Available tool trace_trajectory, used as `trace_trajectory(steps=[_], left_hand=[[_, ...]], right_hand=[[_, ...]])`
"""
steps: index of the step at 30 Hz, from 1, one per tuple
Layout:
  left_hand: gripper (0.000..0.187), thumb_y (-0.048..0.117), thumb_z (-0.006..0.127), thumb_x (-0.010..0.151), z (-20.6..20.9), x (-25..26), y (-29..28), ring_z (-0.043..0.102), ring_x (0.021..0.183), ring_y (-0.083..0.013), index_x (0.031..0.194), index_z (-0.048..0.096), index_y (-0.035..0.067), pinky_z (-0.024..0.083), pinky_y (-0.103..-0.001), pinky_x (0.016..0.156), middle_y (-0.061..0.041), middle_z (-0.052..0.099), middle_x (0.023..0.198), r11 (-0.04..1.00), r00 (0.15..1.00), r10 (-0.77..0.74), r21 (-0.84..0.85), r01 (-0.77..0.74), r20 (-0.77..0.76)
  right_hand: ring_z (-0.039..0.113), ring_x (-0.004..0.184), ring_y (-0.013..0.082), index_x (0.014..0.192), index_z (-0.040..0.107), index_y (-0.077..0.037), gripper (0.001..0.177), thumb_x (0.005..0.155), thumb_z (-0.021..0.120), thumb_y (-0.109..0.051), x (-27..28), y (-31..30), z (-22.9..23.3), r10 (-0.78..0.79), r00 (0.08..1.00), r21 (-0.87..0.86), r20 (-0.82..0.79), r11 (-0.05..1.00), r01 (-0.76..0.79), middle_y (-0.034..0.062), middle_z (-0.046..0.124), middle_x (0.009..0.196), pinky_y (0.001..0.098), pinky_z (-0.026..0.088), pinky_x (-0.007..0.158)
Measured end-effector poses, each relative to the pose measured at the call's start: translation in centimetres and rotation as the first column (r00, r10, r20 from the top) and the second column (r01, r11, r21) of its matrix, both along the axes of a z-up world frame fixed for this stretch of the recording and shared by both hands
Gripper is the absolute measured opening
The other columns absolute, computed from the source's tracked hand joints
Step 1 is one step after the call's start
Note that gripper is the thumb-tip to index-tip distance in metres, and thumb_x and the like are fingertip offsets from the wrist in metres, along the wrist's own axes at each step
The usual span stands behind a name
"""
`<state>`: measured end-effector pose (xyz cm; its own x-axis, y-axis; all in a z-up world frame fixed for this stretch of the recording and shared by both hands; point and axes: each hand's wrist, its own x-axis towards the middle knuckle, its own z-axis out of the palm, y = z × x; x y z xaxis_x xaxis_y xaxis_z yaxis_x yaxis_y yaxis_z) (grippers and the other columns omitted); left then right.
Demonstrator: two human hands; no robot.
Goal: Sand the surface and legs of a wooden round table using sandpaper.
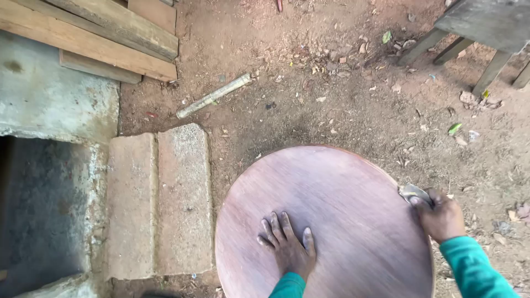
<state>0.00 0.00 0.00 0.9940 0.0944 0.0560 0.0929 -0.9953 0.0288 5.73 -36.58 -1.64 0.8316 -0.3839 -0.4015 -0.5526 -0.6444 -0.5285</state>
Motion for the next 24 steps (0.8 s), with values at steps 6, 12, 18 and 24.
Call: trace_trajectory(steps=[6, 12, 18, 24], left_hand=[[0.087, 0.053, 0.056, 0.091, 0.1, 0.0, -0.1, 0.007, 0.151, -0.0569, 0.154, 0.030, -0.001, 0.003, -0.080, 0.111, -0.031, 0.019, 0.163, 0.998, 1.000, -0.001, -0.063, 0.002, 0.017], [0.089, 0.054, 0.055, 0.093, 0.0, -0.2, 0.1, 0.000, 0.152, -0.0543, 0.158, 0.024, 0.002, -0.003, -0.079, 0.111, -0.029, 0.013, 0.165, 0.999, 0.999, 0.006, -0.041, -0.008, -0.041], [0.090, 0.054, 0.056, 0.092, -0.1, -0.1, 0.2, 0.006, 0.150, -0.0576, 0.156, 0.025, -0.001, 0.004, -0.080, 0.111, -0.031, 0.017, 0.162, 0.999, 1.000, -0.007, -0.043, 0.007, -0.013], [0.091, 0.058, 0.054, 0.091, -0.5, -0.1, 0.4, 0.007, 0.153, -0.0533, 0.158, 0.025, 0.003, 0.007, -0.078, 0.112, -0.027, 0.016, 0.166, 0.998, 0.999, -0.005, 0.060, 0.003, 0.042]], right_hand=[[0.070, 0.110, 0.0331, 0.139, 0.063, -0.010, 0.040, 0.100, 0.056, -0.009, 11.7, 6.3, 3.9, 0.119, 0.990, 0.094, -0.077, 0.989, -0.112, 0.0159, 0.069, 0.130, 0.0406, 0.057, 0.100], [0.075, 0.098, 0.0367, 0.145, 0.060, -0.014, 0.046, 0.099, 0.057, -0.015, 8.6, 3.6, 2.4, 0.168, 0.984, 0.008, -0.058, 0.986, -0.167, 0.0207, 0.070, 0.126, 0.0435, 0.065, 0.086], [0.073, 0.089, 0.0352, 0.128, 0.071, -0.006, 0.037, 0.091, 0.066, -0.008, 3.0, 0.7, -0.5, 0.059, 0.994, 0.009, 0.094, 0.998, -0.060, 0.0190, 0.077, 0.106, 0.0434, 0.059, 0.079], [0.073, 0.103, 0.0317, 0.130, 0.070, -0.014, 0.044, 0.087, 0.063, -0.005, 15.2, 8.5, 2.2, 0.327, 0.944, -0.037, 0.046, 0.945, -0.325, 0.0131, 0.070, 0.126, 0.0391, 0.060, 0.101]])
